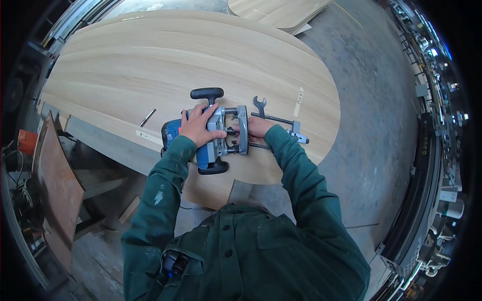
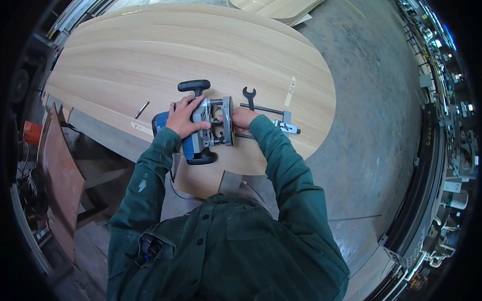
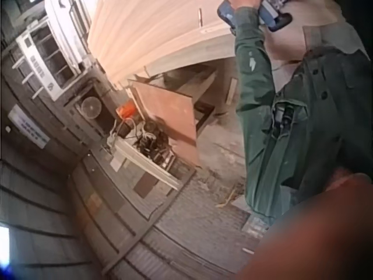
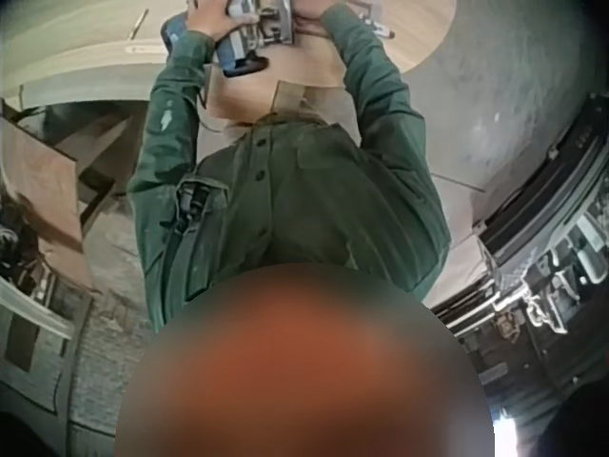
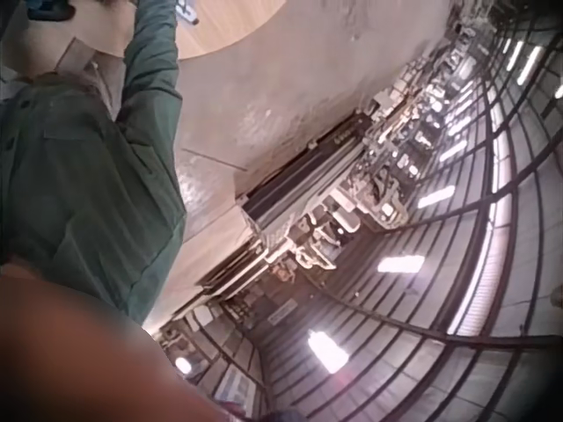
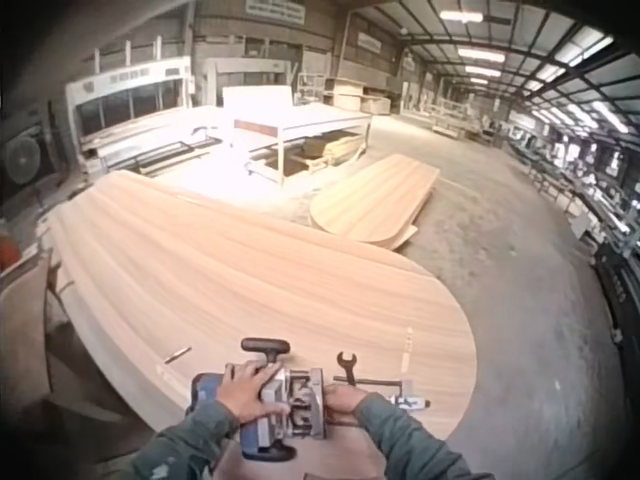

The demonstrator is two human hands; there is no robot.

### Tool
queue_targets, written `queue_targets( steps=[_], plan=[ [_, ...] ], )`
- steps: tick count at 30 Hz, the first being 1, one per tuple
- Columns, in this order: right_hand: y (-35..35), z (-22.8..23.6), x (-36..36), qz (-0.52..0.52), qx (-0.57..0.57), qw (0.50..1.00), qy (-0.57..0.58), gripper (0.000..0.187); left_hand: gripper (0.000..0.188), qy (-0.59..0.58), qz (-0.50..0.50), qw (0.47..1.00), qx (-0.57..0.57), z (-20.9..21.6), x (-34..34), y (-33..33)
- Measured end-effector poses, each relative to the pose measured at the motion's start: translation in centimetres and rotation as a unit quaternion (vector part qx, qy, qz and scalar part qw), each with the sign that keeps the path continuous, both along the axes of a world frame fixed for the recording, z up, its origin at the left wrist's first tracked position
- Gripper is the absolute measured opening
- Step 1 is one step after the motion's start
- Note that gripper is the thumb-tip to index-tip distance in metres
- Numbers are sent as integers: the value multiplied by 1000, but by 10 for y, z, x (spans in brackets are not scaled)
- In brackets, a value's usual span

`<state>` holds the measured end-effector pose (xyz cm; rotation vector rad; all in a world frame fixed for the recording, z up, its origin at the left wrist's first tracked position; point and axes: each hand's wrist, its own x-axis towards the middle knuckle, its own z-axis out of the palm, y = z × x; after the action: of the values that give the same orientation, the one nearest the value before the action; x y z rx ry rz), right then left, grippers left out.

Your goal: Adjusting components and depth of a wood router on a wooden tabletop using hand tools.

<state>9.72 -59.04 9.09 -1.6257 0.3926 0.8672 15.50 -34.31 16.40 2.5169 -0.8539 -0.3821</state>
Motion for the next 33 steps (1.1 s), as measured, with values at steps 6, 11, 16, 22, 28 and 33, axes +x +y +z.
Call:
queue_targets(
  steps=[6, 11, 16, 22, 28, 33],
  plan=[
    [21, 13, -15, -110, 55, 991, -45, 31, 98, 7, 1, 1000, 13, 1, 0, 4],
    [26, 12, -22, -135, 68, 986, -76, 29, 97, 2, 7, 1000, 28, 3, -3, 3],
    [15, 16, -10, -137, 143, 979, 56, 23, 99, 11, 3, 999, 33, 5, -3, -1],
    [13, 21, -13, -77, 60, 995, -9, 24, 99, 13, 5, 999, 33, 4, -3, -2],
    [-18, 17, -36, -124, -92, 963, -221, 30, 99, 29, 8, 999, 37, 8, 2, 0],
    [-2, 10, -37, 18, -488, 838, -243, 36, 102, 44, -1, 998, 55, 9, 10, -3]
  ],
)
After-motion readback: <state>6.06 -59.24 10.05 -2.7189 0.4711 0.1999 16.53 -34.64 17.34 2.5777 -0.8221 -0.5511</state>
